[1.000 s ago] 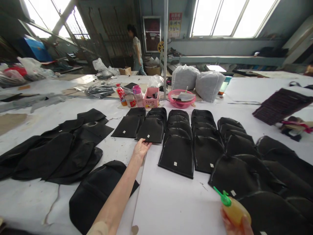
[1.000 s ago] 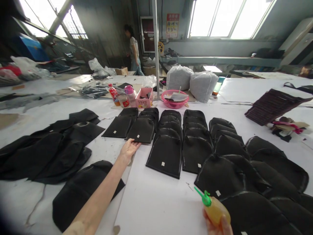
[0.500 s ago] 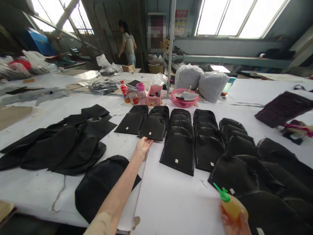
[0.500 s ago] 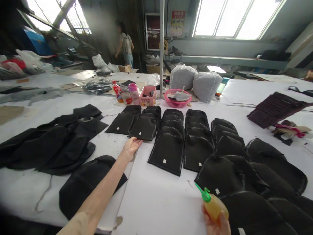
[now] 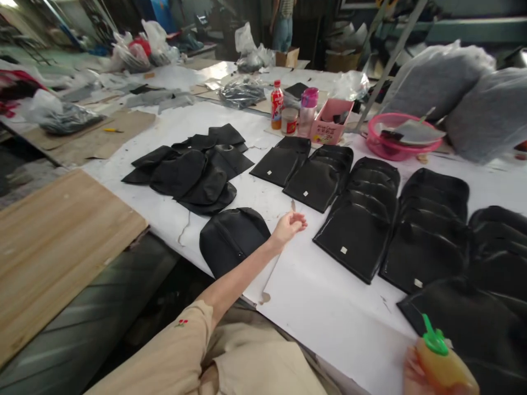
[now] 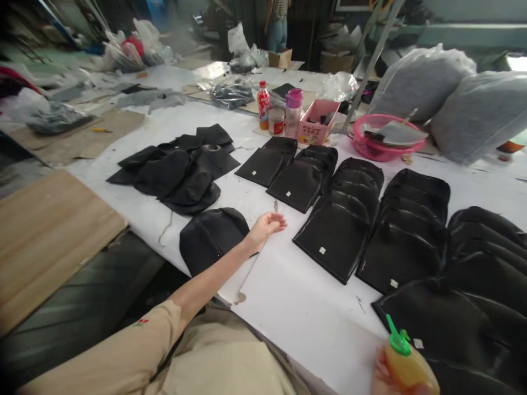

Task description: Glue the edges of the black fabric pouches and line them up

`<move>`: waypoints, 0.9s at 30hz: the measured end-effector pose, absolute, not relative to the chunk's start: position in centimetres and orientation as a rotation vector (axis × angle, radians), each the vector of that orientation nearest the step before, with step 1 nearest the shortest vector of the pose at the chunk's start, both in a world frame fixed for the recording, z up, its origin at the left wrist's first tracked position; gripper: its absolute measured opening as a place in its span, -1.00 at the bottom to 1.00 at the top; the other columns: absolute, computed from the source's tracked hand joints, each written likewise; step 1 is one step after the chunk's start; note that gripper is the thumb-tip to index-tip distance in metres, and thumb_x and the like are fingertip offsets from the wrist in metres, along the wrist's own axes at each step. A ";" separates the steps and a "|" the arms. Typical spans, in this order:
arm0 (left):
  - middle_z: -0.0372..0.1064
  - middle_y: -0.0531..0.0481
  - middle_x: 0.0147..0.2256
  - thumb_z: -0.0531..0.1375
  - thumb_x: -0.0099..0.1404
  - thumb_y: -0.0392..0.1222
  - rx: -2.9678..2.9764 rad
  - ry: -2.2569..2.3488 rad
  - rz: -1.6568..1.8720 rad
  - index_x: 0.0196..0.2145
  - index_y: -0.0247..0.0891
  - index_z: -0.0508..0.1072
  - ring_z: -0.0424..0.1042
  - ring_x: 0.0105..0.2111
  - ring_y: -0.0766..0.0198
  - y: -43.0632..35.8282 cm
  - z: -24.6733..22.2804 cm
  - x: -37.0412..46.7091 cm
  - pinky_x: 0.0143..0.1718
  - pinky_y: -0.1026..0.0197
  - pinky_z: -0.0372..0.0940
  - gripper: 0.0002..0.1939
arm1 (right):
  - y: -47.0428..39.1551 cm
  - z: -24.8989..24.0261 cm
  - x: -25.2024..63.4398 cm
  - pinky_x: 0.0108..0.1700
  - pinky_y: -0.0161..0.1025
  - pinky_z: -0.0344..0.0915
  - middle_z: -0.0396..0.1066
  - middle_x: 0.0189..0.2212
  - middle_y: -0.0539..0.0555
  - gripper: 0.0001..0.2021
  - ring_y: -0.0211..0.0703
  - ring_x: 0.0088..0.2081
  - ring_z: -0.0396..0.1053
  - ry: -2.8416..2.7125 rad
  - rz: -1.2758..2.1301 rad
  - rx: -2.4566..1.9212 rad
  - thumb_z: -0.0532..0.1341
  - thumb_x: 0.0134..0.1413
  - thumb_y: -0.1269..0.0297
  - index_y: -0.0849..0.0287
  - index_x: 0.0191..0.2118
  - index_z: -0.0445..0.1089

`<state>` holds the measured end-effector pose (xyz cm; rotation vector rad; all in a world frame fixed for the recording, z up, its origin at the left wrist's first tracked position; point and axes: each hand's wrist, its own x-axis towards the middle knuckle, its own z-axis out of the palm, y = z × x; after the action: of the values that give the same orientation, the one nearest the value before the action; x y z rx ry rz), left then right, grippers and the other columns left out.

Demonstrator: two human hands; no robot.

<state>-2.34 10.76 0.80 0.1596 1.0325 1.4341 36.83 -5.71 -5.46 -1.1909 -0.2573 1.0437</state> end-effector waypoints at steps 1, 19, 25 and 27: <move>0.51 -0.08 -0.35 0.24 0.15 -0.70 0.241 1.058 1.418 -0.36 -0.33 0.55 0.54 -0.32 0.22 8.7 1.0 -2.8 0.05 0.08 0.43 -0.69 | -5.6 -5.4 36.8 -0.46 -0.24 0.52 0.53 -0.01 -0.01 -0.31 -0.05 -0.18 0.49 -0.263 1.043 -1.197 0.70 -0.62 -0.01 -0.02 -0.17 0.61; 0.44 -0.26 0.08 0.50 -0.13 -0.59 0.738 1.764 1.440 -0.25 -0.17 0.59 -0.05 0.48 -0.29 -5.7 0.4 -11.1 0.52 -0.20 -0.14 -0.49 | -4.6 -1.7 33.3 -0.48 -0.35 0.37 0.44 -0.20 -0.02 -0.20 -0.14 -0.24 0.43 -0.278 0.963 -1.228 0.72 -0.86 -0.06 0.11 -0.26 0.57; 0.49 -0.23 0.04 0.49 -0.17 -0.64 0.708 1.750 1.432 -0.33 -0.17 0.58 0.02 0.45 -0.26 -5.8 0.8 -14.3 0.51 -0.11 -0.08 -0.50 | -4.8 -1.9 33.3 -0.43 -0.39 0.30 0.48 -0.16 -0.04 -0.17 -0.17 -0.18 0.42 -0.287 0.994 -1.161 0.73 -0.77 0.02 0.15 -0.17 0.56; 0.50 -0.20 0.02 0.52 -0.23 -0.62 0.781 1.786 1.375 -0.33 -0.14 0.60 0.08 0.42 -0.27 -5.6 0.8 -15.4 0.52 -0.14 -0.13 -0.47 | -4.9 -1.9 33.4 -0.43 -0.35 0.27 0.49 -0.16 -0.04 -0.18 -0.15 -0.18 0.42 -0.276 0.989 -1.164 0.73 -0.77 0.02 0.15 -0.18 0.55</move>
<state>-15.38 -5.56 0.83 0.7812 1.7856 1.3748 33.36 -4.88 -1.95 -1.1642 -0.2757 0.9889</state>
